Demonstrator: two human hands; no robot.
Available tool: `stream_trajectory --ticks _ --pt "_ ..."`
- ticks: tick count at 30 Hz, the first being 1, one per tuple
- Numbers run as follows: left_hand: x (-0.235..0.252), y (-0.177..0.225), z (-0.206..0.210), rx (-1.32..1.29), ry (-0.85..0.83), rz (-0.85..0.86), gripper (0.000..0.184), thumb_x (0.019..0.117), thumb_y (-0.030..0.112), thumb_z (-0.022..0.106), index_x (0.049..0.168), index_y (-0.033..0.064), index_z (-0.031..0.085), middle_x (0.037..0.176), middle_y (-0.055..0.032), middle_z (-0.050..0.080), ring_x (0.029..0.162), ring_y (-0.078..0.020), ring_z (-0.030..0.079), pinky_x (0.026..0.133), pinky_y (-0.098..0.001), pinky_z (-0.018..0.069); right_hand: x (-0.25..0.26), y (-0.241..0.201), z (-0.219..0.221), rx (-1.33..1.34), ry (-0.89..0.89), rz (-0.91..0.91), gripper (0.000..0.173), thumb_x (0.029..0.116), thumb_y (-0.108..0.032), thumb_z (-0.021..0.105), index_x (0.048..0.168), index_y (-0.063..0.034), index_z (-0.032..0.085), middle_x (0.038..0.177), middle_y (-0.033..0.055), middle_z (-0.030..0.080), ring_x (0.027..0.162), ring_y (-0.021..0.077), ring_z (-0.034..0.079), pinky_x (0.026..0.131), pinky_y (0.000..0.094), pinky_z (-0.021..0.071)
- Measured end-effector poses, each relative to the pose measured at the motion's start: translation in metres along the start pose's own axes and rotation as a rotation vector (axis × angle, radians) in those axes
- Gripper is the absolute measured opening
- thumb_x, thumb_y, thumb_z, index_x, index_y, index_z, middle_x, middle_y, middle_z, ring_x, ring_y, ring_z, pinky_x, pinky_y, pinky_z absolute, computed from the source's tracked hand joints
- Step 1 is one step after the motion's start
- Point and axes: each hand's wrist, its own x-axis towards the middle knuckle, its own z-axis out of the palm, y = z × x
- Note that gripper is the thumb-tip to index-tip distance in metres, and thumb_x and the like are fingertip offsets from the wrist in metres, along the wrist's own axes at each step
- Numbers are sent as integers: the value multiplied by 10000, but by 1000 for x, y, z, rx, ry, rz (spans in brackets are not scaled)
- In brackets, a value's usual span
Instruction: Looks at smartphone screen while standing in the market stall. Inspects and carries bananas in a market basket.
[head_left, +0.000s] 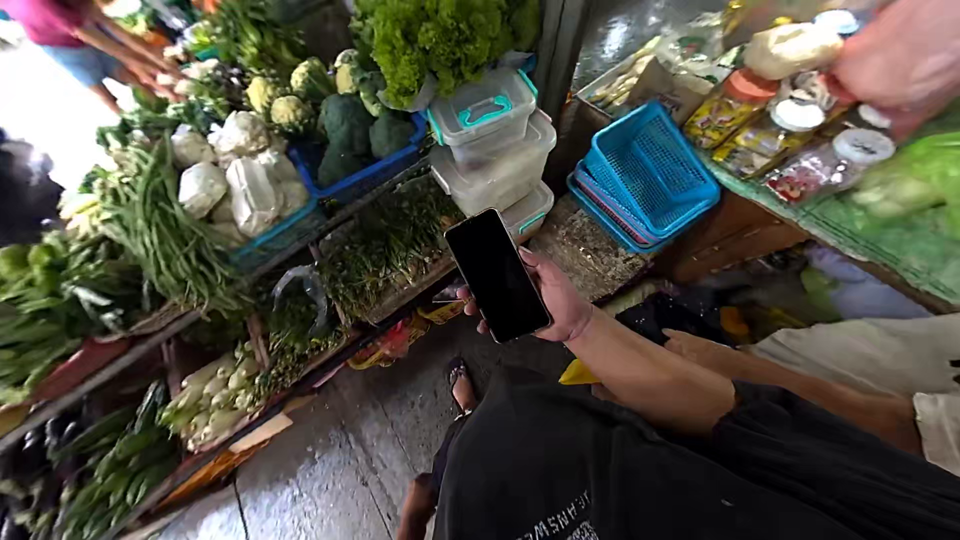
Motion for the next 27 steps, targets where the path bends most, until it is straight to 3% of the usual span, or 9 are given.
stream_trajectory --ticks 2,5,11,14,19,21,24,25,27 --pt "12 21 -74 -133 -49 15 326 1062 224 550 1201 -50 658 1014 -233 717 817 -310 697 702 -480 574 8 6 8 3 44 -71 693 1004 -684 339 1439 -170 503 1372 240 594 1190 413 631 969 565 544" --pt "24 66 -167 -93 11 -125 342 1067 233 541 1284 -10 646 1140 -220 700 965 -330 693 862 -511 564 14 17 15 -1 108 -161 662 998 -659 390 1438 -180 513 1360 246 603 1182 419 635 959 571 545" --pt "87 113 -278 64 78 -24 346 1085 229 503 1273 -29 638 1124 -227 696 941 -322 693 860 -508 569 7 48 26 38 244 -336 628 1000 -628 426 1429 -182 532 1354 252 607 1184 422 636 963 576 544" --pt "94 147 -281 109 81 37 343 1079 235 504 1268 -16 642 1078 -198 707 887 -283 693 827 -480 574 -8 63 33 40 273 -396 660 991 -653 428 1437 -177 527 1368 248 599 1196 421 629 978 579 535" --pt "77 176 -224 106 -11 81 334 1085 229 505 1283 -8 633 1080 -183 706 855 -247 690 785 -431 578 -42 81 39 -3 309 -467 758 960 -747 423 1470 -192 505 1374 243 601 1190 413 641 966 554 557" --pt "71 165 -196 188 -80 106 331 1084 217 510 1286 -17 628 1103 -205 700 904 -281 693 823 -455 575 -59 86 43 -6 328 -496 741 983 -723 398 1473 -176 493 1370 248 601 1199 417 636 974 561 553" --pt "67 148 -170 386 -137 179 354 1081 265 522 1255 -4 674 1218 -234 690 1157 -358 658 1033 -556 493 -84 92 39 -48 331 -536 684 1014 -663 388 1478 -170 485 1371 246 600 1212 417 627 978 565 549" --pt "70 137 -165 400 -134 183 380 1085 298 506 1239 0 686 1229 -245 685 1187 -382 642 1051 -588 474 -92 96 36 -73 348 -542 644 1018 -620 409 1475 -173 484 1369 236 605 1211 407 631 977 557 554" --pt "80 107 -160 327 -116 87 470 1076 422 502 1231 21 691 1179 -230 702 1097 -367 680 967 -583 536 -110 109 35 -74 401 -560 558 1002 -495 487 1453 -165 500 1343 226 625 1167 381 661 947 533 579"
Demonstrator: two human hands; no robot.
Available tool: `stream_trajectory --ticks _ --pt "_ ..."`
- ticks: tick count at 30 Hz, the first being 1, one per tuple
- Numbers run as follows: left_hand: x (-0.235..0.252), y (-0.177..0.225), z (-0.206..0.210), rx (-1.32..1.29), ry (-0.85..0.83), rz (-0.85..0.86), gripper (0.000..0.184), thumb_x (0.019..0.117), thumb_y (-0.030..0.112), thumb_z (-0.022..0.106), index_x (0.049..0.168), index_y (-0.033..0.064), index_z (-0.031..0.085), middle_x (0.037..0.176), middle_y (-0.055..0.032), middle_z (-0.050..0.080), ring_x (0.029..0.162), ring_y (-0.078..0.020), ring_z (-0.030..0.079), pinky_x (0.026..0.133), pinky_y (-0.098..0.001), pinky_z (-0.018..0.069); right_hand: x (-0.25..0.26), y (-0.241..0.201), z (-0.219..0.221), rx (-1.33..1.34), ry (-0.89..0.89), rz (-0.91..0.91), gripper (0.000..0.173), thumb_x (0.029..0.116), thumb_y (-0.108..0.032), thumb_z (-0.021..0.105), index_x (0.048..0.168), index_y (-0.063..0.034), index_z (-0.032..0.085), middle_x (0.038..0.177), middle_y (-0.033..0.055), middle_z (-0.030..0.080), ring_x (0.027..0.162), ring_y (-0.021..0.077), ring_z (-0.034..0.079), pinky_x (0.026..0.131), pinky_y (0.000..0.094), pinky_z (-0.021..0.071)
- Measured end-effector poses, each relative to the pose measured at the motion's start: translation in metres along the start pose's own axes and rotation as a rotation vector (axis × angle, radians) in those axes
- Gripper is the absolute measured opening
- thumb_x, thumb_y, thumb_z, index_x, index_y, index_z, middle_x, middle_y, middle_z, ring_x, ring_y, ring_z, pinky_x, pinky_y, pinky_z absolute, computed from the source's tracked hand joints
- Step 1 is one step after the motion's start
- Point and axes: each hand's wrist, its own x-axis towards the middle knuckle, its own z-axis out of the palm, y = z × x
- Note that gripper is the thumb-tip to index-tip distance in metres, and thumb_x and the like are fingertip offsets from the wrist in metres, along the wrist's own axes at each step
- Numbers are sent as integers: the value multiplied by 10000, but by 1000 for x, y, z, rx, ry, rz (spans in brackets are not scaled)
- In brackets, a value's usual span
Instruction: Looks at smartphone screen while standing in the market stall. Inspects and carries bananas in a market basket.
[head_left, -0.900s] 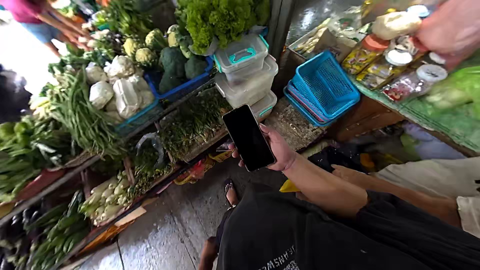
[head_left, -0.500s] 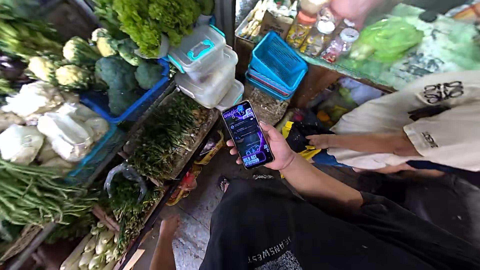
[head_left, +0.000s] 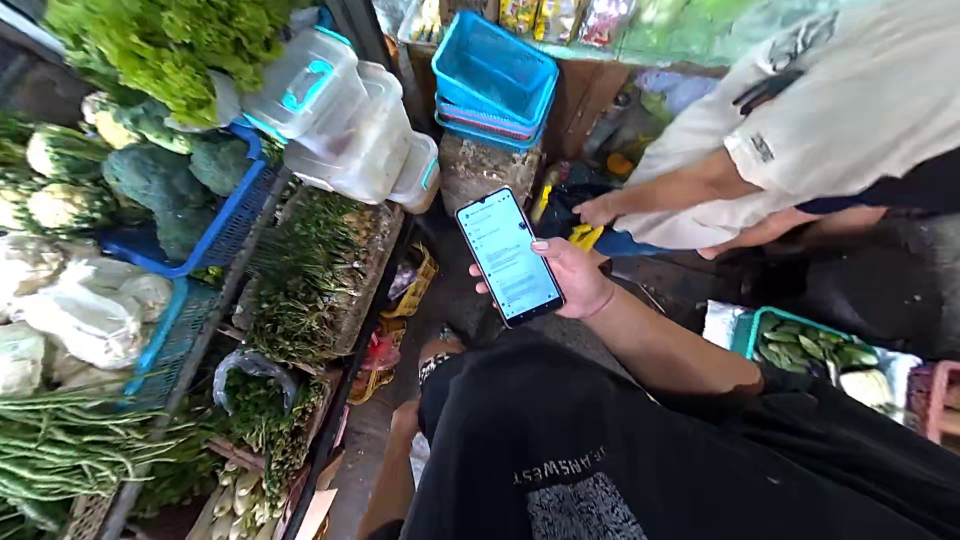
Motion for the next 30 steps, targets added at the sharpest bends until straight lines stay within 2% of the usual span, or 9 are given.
stream_trajectory --ticks 3,8,12,14,17,20,22,25,30 --pt "34 -33 2 0 -46 -103 441 1068 417 511 1241 40 662 1012 -168 728 818 -274 712 731 -473 595 -24 1 -5 20 42 -47 497 996 -380 535 1435 -150 491 1303 227 635 1117 354 683 927 503 591" --pt "51 -5 -14 221 -124 -73 392 1054 357 540 1270 51 658 1085 -156 734 869 -267 720 774 -462 594 -48 5 -5 -14 136 -140 456 978 -327 539 1390 -134 516 1270 219 648 1071 343 699 860 494 613" --pt "20 79 -31 247 -45 119 379 1063 315 522 1215 6 680 1019 -165 726 839 -259 699 771 -455 583 -52 5 -4 -11 179 -204 430 972 -259 510 1372 -102 527 1251 238 654 1041 358 710 838 516 618" --pt "-15 127 -34 185 -52 104 372 1093 277 499 1308 1 625 1128 -178 691 950 -249 675 875 -440 547 -54 4 1 -34 243 -196 397 984 -263 468 1337 -101 550 1195 225 680 988 335 726 802 503 626" --pt "-20 149 -34 217 -48 136 358 1086 278 511 1311 28 632 1176 -170 696 1011 -248 688 922 -444 542 -52 3 5 -60 267 -185 395 1016 -315 451 1328 -99 561 1175 221 685 973 317 729 801 485 629" --pt "-15 146 -32 265 -63 132 358 1079 289 527 1304 36 641 1159 -160 699 1008 -246 684 929 -450 536 -50 3 11 -116 306 -175 382 1052 -291 404 1326 -79 565 1157 223 697 975 315 735 821 484 634" --pt "1 125 -31 287 -76 114 375 1066 320 548 1298 45 655 1148 -156 713 1025 -264 691 941 -475 538 -49 4 13 -156 331 -163 356 1058 -189 375 1318 -44 570 1157 236 702 984 332 738 841 499 633" --pt "34 76 -27 262 -74 73 390 1044 350 562 1267 44 658 1065 -147 724 898 -256 706 818 -461 579 -51 7 7 -191 300 -167 387 944 -41 417 1293 -29 582 1148 231 708 987 330 735 853 501 627" --pt "43 29 -20 234 -93 -55 399 1040 368 557 1262 54 663 1060 -158 720 855 -262 700 772 -459 580 -49 1 4 -140 262 -156 398 948 -94 428 1320 -39 562 1185 246 690 1023 351 725 877 516 618"
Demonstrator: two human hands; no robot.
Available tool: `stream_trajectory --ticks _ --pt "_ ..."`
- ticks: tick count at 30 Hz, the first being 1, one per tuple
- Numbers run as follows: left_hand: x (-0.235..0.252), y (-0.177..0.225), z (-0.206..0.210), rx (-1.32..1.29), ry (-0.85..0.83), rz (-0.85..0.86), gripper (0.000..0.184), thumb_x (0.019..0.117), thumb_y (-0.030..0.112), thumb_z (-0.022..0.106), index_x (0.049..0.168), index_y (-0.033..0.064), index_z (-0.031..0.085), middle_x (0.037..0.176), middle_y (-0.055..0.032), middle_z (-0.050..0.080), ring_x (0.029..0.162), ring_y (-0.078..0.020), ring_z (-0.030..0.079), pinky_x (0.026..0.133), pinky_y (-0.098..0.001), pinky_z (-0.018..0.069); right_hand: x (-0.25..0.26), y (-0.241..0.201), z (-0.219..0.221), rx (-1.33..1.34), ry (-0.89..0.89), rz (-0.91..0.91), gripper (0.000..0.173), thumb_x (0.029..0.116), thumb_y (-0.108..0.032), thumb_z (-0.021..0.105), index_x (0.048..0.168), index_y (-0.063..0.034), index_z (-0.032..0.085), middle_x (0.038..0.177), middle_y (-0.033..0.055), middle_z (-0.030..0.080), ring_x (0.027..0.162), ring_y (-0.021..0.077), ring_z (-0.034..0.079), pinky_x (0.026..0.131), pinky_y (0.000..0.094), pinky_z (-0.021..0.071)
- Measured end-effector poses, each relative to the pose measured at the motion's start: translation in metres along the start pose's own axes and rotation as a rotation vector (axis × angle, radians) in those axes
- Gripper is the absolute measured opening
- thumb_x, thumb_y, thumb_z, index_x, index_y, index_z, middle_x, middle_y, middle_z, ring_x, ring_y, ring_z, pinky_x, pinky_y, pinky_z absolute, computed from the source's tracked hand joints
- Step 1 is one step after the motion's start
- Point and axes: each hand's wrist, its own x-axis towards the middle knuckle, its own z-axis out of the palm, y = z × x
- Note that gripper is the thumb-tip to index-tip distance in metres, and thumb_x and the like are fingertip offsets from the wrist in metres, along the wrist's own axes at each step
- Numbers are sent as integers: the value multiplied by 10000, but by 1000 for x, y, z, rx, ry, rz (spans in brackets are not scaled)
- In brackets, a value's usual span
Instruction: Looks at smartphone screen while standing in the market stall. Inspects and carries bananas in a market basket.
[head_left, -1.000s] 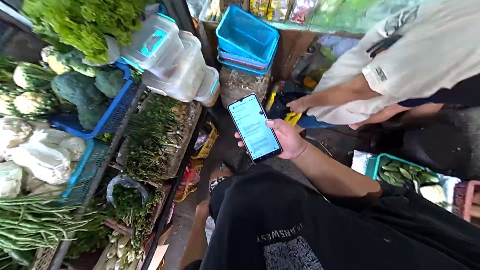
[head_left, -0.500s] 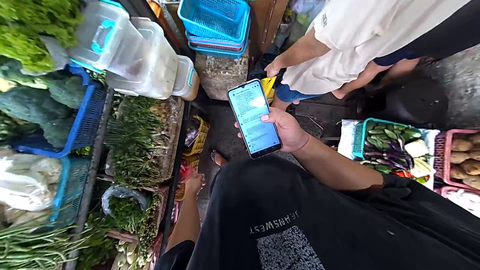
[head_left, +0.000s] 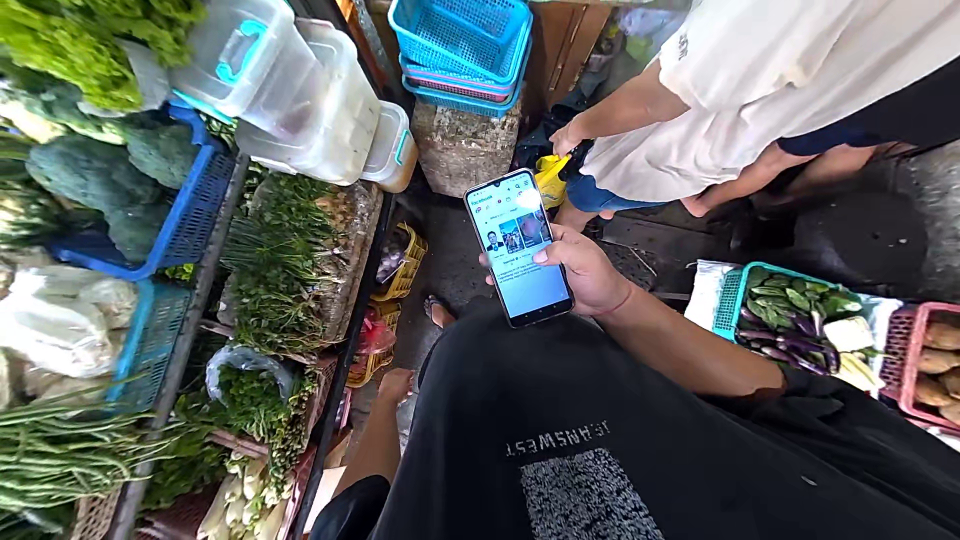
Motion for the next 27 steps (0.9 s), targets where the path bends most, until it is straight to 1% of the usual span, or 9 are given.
stream_trajectory --ticks 3,6,11,12,14,16,18,23,27 --pt "-8 -2 7 -20 -10 -31 402 1043 361 557 1279 50 651 1104 -165 717 885 -269 704 790 -461 578 1 0 0 12 7 18 370 976 -103 413 1304 -38 573 1166 244 695 1013 349 727 878 518 616" --pt "-12 10 13 -7 1 -7 384 1039 352 549 1246 51 670 1072 -149 724 867 -251 706 785 -448 583 0 0 -3 11 3 20 356 983 -103 420 1294 -39 580 1159 240 699 1011 341 727 879 507 616" --pt "-19 41 9 52 15 106 371 1040 345 552 1209 46 693 1072 -168 720 939 -293 697 863 -513 556 0 -6 -8 27 -89 9 382 983 -129 499 1353 -47 539 1212 255 671 1066 359 705 923 527 596" --pt "-22 48 6 74 16 122 374 1041 353 549 1209 54 698 1083 -166 723 963 -297 699 884 -522 554 0 -9 -10 1 -85 7 378 982 -161 526 1343 -53 548 1205 239 679 1063 342 709 920 517 600" --pt "-20 53 3 82 18 144 375 1041 352 542 1211 57 700 1091 -168 724 983 -304 702 899 -532 556 -2 -18 -7 -84 14 -2 339 969 -275 564 1251 -97 630 1104 139 731 973 232 733 850 434 625" --pt "-7 48 1 70 35 168 381 1044 364 540 1218 66 701 1070 -156 733 958 -291 712 878 -520 573 -1 -27 -3 -108 109 -36 326 977 -373 569 1173 -136 678 1044 75 742 931 167 728 818 393 625" --pt "15 37 3 43 45 182 380 1034 374 552 1206 72 704 1028 -141 741 907 -273 721 829 -501 594 -1 -33 -4 -103 170 -42 365 979 -414 575 1193 -132 663 1060 86 734 941 179 725 826 405 623" --pt "4 40 1 -29 22 112 375 1052 341 558 1263 52 668 1074 -167 728 913 -278 718 818 -480 591 -7 -35 -1 -110 271 4 372 993 -384 536 1241 -122 625 1084 111 729 948 203 728 823 404 623" --pt "22 21 6 -4 9 136 373 1040 354 561 1212 49 688 982 -139 736 812 -247 710 737 -454 595 -13 -35 1 -130 284 -6 377 1013 -369 508 1263 -110 620 1096 114 728 953 202 727 829 405 622"
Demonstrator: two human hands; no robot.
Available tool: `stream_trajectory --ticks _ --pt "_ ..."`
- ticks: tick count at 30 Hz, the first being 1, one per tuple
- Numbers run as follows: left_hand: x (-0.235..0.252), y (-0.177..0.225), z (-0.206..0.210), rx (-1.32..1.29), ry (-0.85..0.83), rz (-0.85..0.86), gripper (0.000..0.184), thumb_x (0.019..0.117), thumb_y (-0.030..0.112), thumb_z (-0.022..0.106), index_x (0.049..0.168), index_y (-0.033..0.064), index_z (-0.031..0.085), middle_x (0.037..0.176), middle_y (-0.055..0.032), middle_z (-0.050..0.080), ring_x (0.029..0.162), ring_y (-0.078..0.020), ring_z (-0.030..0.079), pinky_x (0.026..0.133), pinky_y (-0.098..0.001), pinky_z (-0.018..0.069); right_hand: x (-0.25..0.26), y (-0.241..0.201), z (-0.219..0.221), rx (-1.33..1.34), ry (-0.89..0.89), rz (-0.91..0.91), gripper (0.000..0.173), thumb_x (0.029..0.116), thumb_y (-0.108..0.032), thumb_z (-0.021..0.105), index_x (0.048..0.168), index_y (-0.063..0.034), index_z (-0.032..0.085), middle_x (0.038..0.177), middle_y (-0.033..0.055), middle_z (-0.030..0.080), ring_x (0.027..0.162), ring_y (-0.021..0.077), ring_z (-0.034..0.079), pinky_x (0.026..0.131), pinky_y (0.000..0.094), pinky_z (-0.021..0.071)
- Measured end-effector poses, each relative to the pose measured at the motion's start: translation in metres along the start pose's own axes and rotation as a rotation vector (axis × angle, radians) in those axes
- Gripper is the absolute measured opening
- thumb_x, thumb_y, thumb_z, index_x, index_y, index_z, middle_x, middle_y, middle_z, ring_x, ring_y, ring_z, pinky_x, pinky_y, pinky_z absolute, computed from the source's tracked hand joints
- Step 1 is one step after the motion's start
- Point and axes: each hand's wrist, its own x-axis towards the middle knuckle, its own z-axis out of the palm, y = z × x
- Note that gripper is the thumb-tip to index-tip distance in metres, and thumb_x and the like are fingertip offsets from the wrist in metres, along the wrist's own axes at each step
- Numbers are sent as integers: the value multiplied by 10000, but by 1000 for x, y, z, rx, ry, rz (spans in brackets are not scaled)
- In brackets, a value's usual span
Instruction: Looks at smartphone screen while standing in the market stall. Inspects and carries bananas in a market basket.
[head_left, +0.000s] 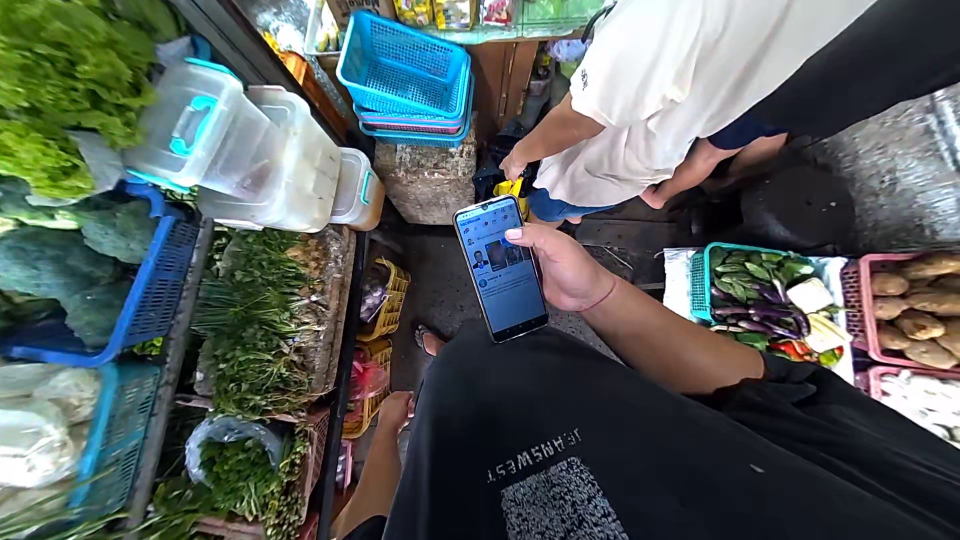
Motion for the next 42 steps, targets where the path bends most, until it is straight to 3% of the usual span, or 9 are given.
stream_trajectory --ticks 9,23,31,42 --pt "1 4 3 -16 -1 -37 369 1034 366 576 1213 63 688 1017 -141 740 840 -258 720 750 -466 597 -8 -1 1 -5 -35 -9 375 1015 -348 517 1281 -97 601 1075 129 733 914 205 739 789 388 635" --pt "-8 12 -3 14 -2 -67 373 1043 353 567 1261 68 665 1064 -148 735 878 -263 724 777 -465 599 -9 -6 7 -59 4 -20 329 1020 -343 526 1151 -83 680 1018 111 746 885 185 738 778 375 630" --pt "-28 29 -4 -5 -5 -65 366 1059 333 539 1264 52 653 1036 -152 719 831 -247 697 746 -436 582 -4 -5 10 -68 24 -9 332 1028 -340 526 1158 -74 676 1003 116 749 863 194 742 756 379 635" --pt "-1 14 0 13 6 -41 366 1041 358 557 1238 73 677 1001 -129 738 791 -229 706 703 -422 586 -4 -4 14 -95 64 -9 370 998 -418 625 1156 -90 691 984 109 754 831 196 748 721 372 639"
